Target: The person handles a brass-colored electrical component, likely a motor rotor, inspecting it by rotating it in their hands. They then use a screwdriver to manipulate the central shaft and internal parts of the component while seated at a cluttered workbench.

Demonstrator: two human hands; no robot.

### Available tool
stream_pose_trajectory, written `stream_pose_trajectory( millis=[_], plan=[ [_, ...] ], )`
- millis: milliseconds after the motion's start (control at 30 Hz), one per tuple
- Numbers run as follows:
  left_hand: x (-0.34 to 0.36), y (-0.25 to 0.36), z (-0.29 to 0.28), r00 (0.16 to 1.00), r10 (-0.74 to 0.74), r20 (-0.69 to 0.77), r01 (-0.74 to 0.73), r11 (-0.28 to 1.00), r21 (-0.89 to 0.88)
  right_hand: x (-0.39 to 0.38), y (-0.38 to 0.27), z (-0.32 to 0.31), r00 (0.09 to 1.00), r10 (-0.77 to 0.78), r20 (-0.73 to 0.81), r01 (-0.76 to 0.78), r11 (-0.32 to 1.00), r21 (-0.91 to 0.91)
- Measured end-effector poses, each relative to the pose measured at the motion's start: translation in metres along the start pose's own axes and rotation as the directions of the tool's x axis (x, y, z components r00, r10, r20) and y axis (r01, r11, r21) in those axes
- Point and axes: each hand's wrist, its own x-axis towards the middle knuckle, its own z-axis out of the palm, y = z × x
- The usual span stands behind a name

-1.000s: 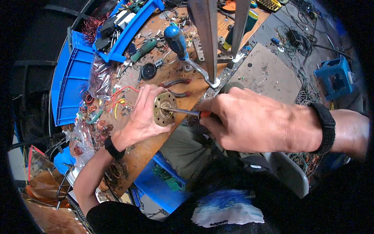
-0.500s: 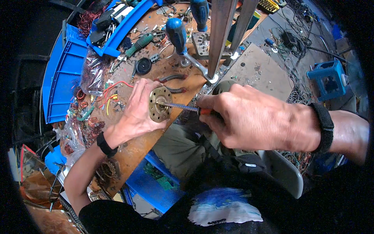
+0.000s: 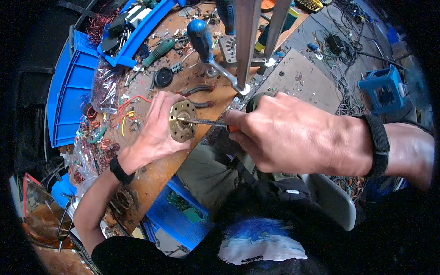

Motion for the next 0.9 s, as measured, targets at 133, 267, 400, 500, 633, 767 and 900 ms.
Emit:
stream_pose_trajectory(
  millis=[133,267,400,500,633,767,900],
  plan=[
    [0.003,0.005,-0.003,1.000,-0.014,0.016,0.015,1.000,-0.009,-0.003,0.004,0.004,0.999,0.008,-0.042,0.000,0.986,0.165],
    [0.002,0.004,-0.003,1.000,-0.025,0.020,0.024,1.000,0.020,-0.004,0.008,-0.001,0.981,0.171,0.091,-0.193,0.873,0.447],
    [0.002,0.004,-0.007,0.999,-0.018,0.034,0.019,1.000,-0.019,-0.006,0.015,0.000,0.966,0.183,0.180,-0.253,0.804,0.539],
    [0.002,0.001,-0.008,0.999,0.001,0.033,0.000,1.000,-0.030,-0.005,0.020,0.000,0.963,0.184,0.196,-0.263,0.790,0.554],
    [0.003,0.001,-0.011,0.999,0.015,0.041,-0.013,0.999,-0.041,-0.004,0.023,-0.004,0.955,0.185,0.232,-0.288,0.763,0.578],
    [0.004,0.005,-0.012,0.998,-0.039,0.049,0.042,0.997,-0.060,-0.002,0.027,-0.004,0.951,0.198,0.236,-0.299,0.779,0.551],
    [0.002,0.005,-0.011,0.997,-0.044,0.060,0.046,0.998,-0.045,0.005,0.053,0.024,1.000,0.007,-0.030,0.006,0.908,0.419]
  ],
)
